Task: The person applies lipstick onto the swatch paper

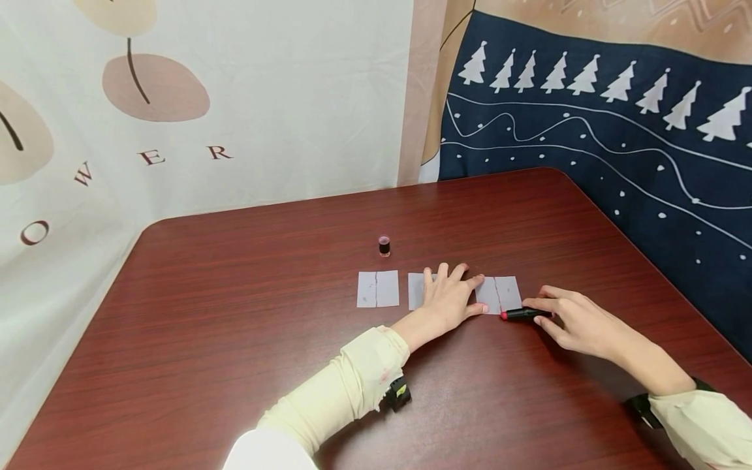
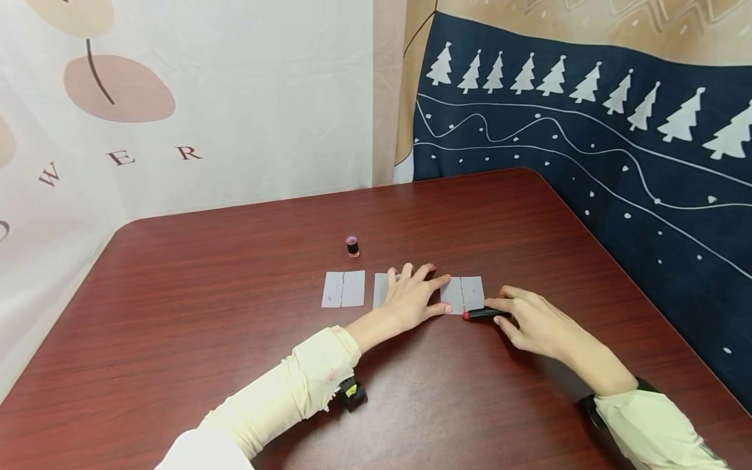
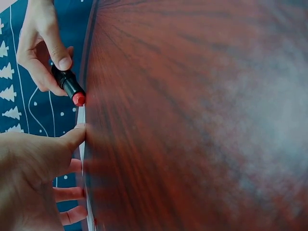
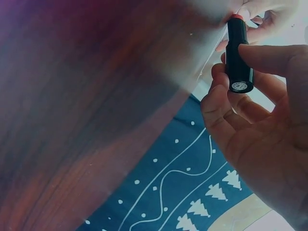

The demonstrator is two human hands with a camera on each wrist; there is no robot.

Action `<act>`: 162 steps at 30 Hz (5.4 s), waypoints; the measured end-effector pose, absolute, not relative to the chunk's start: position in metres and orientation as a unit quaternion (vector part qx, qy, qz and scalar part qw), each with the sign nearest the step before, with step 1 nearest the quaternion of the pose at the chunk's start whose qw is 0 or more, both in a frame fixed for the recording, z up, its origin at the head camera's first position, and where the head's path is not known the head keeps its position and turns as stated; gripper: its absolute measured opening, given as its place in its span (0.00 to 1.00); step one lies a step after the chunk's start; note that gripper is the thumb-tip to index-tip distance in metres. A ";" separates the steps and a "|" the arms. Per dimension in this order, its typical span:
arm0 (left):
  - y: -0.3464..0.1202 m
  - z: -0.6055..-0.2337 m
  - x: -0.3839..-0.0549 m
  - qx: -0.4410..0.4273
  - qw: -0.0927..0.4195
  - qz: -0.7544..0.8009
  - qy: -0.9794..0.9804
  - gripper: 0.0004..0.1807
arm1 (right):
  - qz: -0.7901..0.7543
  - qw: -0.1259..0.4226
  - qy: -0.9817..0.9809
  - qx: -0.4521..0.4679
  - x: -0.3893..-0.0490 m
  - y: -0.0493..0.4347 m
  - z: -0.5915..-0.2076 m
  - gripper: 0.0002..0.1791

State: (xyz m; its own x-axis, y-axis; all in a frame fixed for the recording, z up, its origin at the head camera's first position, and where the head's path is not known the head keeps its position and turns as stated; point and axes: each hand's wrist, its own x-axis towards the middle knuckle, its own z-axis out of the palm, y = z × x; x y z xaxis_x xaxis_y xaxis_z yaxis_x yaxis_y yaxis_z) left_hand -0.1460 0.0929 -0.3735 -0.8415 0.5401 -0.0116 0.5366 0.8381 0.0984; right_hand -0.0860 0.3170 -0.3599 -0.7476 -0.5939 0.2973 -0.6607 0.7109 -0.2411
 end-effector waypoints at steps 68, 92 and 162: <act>0.110 -0.342 -0.126 0.039 0.089 0.863 0.495 0.16 | 0.392 0.151 -0.879 0.225 -0.112 0.247 -0.326 0.17; 0.111 -0.344 -0.116 -0.027 0.052 0.876 0.479 0.14 | 0.527 0.015 -0.840 0.124 -0.110 0.242 -0.329 0.14; -0.050 -0.359 -0.226 0.072 0.090 0.390 0.914 0.29 | 0.585 -0.060 -0.805 0.075 -0.132 0.255 -0.332 0.25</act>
State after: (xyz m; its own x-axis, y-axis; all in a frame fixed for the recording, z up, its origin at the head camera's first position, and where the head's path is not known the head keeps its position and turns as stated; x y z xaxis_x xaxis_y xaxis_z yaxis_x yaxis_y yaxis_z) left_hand -0.2255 -0.0498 -0.3590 -0.9737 0.2006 -0.1082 0.0608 0.6859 0.7252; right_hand -0.1320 0.2555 -0.3322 -0.9815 -0.1912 -0.0095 -0.0501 0.3044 -0.9512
